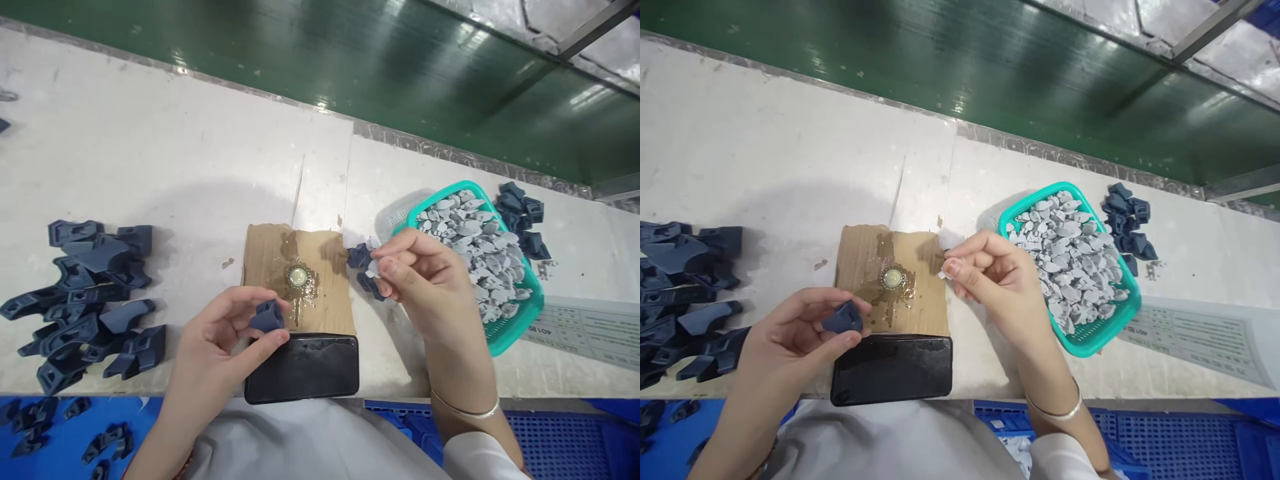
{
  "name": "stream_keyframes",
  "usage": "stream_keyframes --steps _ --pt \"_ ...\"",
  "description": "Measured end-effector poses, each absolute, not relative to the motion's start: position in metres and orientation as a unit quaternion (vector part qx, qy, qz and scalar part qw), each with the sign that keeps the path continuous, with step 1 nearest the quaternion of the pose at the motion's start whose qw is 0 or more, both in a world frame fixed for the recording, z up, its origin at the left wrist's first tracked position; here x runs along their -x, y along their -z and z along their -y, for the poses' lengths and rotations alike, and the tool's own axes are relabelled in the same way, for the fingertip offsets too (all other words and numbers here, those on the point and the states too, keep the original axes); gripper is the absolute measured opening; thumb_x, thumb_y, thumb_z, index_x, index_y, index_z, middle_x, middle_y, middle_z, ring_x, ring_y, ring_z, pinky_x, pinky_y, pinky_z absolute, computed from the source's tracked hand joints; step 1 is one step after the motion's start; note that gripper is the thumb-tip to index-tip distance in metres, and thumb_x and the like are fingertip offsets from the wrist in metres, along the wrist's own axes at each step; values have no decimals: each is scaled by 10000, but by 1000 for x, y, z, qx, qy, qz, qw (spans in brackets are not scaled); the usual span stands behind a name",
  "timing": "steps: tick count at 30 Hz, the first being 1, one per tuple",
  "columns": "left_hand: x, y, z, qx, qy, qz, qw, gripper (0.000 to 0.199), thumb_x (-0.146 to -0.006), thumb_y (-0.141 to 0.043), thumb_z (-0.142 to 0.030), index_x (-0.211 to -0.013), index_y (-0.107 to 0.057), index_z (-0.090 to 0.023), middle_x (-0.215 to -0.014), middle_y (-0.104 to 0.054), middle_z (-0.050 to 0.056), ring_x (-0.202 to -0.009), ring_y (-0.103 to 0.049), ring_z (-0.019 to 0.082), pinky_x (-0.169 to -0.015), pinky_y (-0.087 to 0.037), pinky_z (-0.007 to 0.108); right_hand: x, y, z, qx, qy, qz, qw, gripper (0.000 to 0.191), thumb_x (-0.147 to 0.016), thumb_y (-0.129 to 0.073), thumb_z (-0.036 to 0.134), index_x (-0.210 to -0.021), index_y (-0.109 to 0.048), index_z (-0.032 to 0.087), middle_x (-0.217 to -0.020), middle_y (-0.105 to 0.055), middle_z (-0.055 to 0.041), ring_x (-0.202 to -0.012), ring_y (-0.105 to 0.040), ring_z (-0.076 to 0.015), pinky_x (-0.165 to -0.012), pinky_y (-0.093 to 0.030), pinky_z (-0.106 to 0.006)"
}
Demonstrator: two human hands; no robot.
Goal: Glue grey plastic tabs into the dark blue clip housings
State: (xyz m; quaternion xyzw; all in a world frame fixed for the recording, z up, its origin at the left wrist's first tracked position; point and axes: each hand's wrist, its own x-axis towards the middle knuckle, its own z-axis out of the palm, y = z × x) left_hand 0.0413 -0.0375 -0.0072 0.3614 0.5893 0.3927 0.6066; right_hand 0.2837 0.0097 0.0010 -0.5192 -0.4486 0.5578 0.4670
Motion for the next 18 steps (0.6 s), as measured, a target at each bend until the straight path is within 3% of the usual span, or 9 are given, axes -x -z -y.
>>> stream_keyframes --steps 4,8,12,18 --pt "-43 11 39 -340 -419 -577 613 158 -840 -816 -201 -991 -792 -243 -1014 -792 15 -802 -767 152 -753 -650 227 -272 9 -10 521 -546 457 470 286 -862 -871 383 -731 -686 207 -514 -527 68 -464 -396 -56 -449 -323 -202" --pt "-46 8 41 -297 -434 -563 638 147 -931 -731 -213 -1045 -812 -257 -1113 -819 28 -941 -797 167 -871 -661 232 -261 12 -10 537 -523 484 452 341 -880 -841 370 -685 -613 207 -513 -471 80 -464 -366 -59 -441 -289 -205" --pt "-44 8 40 -279 -439 -542 660 141 -947 -743 -249 -1064 -820 -257 -1230 -814 48 -1056 -788 189 -891 -666 237 -254 13 -7 551 -482 525 434 329 -887 -818 295 -664 -595 201 -538 -488 71 -502 -389 -64 -474 -308 -206" --pt "-34 17 38 -264 -456 -497 690 111 -915 -812 -276 -1023 -833 -284 -1148 -845 24 -1026 -810 172 -917 -656 218 -244 21 -4 562 -433 539 454 278 -877 -836 294 -698 -641 211 -500 -460 87 -500 -380 -72 -487 -315 -219"
